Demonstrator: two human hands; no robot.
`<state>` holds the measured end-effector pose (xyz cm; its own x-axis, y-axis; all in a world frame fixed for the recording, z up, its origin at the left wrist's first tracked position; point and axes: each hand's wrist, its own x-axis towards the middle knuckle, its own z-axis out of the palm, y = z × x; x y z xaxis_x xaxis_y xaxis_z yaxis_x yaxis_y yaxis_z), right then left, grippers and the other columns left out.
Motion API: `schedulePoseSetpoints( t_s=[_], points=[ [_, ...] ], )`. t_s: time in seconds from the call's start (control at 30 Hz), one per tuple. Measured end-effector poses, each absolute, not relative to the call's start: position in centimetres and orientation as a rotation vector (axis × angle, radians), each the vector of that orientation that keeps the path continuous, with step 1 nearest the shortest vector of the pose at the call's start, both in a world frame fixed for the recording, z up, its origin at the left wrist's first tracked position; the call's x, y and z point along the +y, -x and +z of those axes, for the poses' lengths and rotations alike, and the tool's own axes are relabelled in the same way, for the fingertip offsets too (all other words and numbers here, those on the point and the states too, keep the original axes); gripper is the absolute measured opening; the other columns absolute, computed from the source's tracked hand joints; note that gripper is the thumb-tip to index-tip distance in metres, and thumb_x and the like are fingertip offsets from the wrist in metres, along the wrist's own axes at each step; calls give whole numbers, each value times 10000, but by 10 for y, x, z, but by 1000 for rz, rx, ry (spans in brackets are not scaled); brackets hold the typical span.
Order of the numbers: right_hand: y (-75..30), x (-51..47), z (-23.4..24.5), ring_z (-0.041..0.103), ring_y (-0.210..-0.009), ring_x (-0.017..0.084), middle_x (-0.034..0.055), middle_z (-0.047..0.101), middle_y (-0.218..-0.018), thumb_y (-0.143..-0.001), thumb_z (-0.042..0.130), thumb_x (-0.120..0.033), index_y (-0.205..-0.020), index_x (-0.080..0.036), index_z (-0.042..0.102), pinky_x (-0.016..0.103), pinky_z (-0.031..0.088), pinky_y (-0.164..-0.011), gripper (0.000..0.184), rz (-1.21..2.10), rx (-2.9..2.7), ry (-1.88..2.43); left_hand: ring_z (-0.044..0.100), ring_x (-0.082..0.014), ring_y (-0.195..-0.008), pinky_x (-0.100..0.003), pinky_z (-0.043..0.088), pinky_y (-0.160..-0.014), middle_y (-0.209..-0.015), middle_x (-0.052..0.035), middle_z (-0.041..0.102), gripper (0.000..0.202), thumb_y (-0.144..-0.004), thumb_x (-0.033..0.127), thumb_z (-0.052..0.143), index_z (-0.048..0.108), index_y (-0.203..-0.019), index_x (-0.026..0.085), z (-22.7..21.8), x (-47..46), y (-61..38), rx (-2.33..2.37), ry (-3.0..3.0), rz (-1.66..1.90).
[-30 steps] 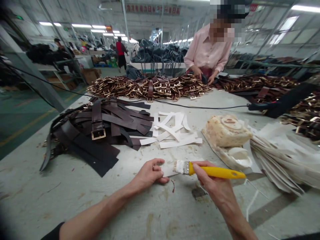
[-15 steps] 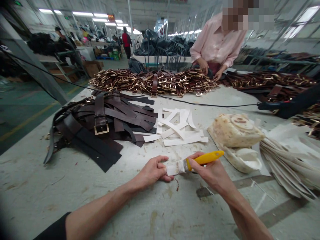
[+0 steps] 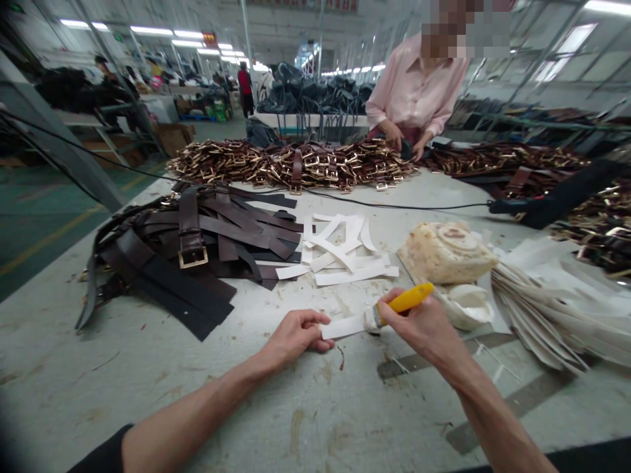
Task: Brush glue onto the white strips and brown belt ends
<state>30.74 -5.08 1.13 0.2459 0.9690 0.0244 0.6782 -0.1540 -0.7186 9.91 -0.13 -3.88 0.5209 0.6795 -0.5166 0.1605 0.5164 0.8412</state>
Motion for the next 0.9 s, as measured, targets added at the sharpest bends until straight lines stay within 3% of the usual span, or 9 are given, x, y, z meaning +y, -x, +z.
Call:
schedulePoseSetpoints(
  t_s=[0.13, 0.53, 0.67, 0.8, 0.9],
  points=[
    [-296, -45, 5, 581, -643, 168, 6, 614, -665, -756, 504, -448, -707, -195, 617, 274, 467, -610, 281, 681, -1603, 1800, 663, -142, -616, -205, 470, -601, -595, -7, 627, 241, -653, 35, 528, 578, -877, 109, -41, -1, -102, 1032, -991, 406],
    [-370, -49, 14, 488, -449, 160, -14, 491, -426, -654, 534, -424, -543, -210, 555, 270, 357, -460, 242, 285, -1483, 2106, 634, -130, -568, -188, 422, -542, -487, 64, 510, 279, -603, -11, 498, 583, -828, 130, -42, 1, -102, 1031, -1111, 449],
    [-355, -56, 16, 587, -599, 183, -6, 616, -609, -706, 513, -470, -684, -221, 611, 277, 435, -571, 268, 279, -1506, 2043, 615, -112, -543, -182, 416, -534, -510, 63, 513, 264, -603, 2, 512, 592, -827, 118, -44, 0, -101, 1035, -1150, 449],
    [-347, -68, 8, 587, -574, 218, 4, 593, -572, -699, 498, -514, -664, -228, 589, 334, 452, -577, 301, 230, -1443, 2030, 641, -133, -579, -191, 434, -550, -551, 66, 494, 254, -599, 40, 566, 604, -837, 118, -38, -4, -94, 1005, -1129, 496],
    [-355, -90, 3, 615, -763, 277, 39, 643, -755, -729, 477, -563, -794, -235, 595, 426, 457, -768, 355, -3, -1193, 2005, 666, -150, -614, -215, 474, -611, -610, 62, 503, 319, -607, 71, 612, 611, -922, 117, -18, 5, -88, 918, -1085, 594]
  ],
)
